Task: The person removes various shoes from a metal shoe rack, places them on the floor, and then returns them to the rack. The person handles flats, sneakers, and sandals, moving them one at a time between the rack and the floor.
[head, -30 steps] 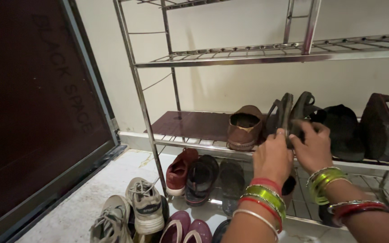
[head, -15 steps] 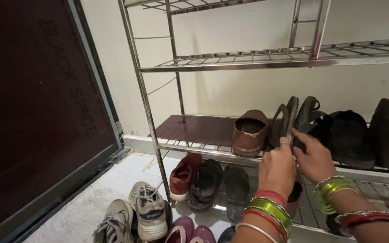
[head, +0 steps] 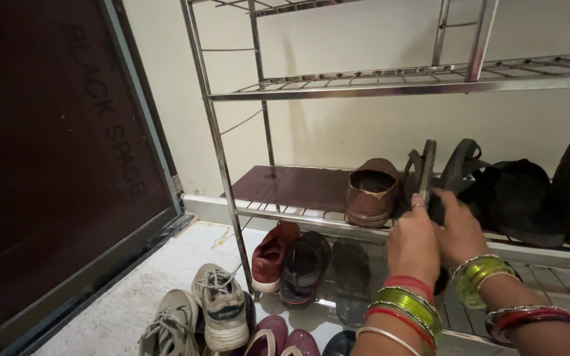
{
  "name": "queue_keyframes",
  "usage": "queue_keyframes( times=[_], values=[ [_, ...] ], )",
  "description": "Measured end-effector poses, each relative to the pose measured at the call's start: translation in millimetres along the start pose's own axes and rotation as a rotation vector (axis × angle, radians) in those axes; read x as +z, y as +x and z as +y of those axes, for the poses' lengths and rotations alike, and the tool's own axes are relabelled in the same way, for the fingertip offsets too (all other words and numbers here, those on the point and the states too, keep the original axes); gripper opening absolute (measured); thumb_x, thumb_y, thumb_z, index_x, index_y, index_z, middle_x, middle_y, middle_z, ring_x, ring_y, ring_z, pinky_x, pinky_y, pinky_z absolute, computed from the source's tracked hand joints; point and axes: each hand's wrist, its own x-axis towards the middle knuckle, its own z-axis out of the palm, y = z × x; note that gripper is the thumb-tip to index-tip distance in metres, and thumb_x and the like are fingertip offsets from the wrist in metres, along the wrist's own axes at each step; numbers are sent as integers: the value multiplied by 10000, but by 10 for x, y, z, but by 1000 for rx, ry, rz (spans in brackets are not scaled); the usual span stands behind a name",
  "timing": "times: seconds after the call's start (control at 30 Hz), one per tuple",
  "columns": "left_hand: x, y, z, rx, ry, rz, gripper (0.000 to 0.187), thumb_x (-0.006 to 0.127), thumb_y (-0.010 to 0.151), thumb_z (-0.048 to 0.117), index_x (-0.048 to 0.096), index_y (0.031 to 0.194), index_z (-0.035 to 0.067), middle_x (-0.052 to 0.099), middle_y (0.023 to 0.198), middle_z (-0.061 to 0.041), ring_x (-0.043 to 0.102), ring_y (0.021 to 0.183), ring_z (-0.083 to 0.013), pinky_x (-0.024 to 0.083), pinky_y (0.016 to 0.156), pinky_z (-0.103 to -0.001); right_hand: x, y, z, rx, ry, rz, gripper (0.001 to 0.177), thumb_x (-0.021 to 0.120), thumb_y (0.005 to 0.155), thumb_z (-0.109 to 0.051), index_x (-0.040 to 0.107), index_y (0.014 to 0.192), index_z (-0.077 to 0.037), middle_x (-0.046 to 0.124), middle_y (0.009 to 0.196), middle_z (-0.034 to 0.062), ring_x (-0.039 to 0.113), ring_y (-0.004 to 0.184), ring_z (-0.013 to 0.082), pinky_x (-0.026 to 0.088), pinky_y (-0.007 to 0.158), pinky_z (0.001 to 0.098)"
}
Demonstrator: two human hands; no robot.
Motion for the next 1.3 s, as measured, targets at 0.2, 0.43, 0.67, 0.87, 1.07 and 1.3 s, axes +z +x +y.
queue_keyframes(
  times=[0.2,0.43,0.67,0.87,1.07,1.3],
  values=[
    [-58,-67,26,38,-30,2,461,570,948,-7,525,1404,37,696,1057,-242,687,1004,-434,557,825,-519,-260,-107,-228,2,-190,172,459,769,849,-207,647,1289,-161,683,1064,251,669,1021,433,538,902,515],
    [-56,-36,60,-15,-64,-20,481,602,915,-16,537,1384,63,686,1074,-238,675,1027,-434,548,850,-526,-663,-340,-489,-236,-362,329,368,686,813,6,706,1146,-148,666,1262,191,666,1083,393,554,910,480],
    [-13,-85,32,42,-70,47,600,703,831,3,502,1397,23,680,1090,-244,672,1040,-440,553,852,-515,-602,-559,-178,-642,-636,-16,477,683,598,4,758,1048,-138,638,1396,73,591,1280,265,401,1151,524],
    [-55,-94,36,4,-100,25,486,657,932,52,511,1396,54,681,1091,-242,674,1047,-436,557,843,-513,-524,-668,-95,-556,-649,-92,526,662,649,67,765,1104,-176,604,1453,5,558,1307,227,390,1170,448],
    [-150,-121,80,-32,-110,-12,454,633,959,87,516,1397,83,681,1111,-240,663,1061,-440,540,866,-529,-499,-718,-89,-471,-424,-11,641,689,660,-33,630,1296,-83,671,1290,104,608,1228,278,463,1082,433],
    [-131,-103,68,-28,-121,-2,488,625,964,103,512,1439,103,685,1128,-226,666,1054,-435,536,880,-530,-391,-458,185,144,-335,293,515,738,921,-346,606,1281,-2,625,1177,246,578,1144,402,446,996,525]
  ],
)
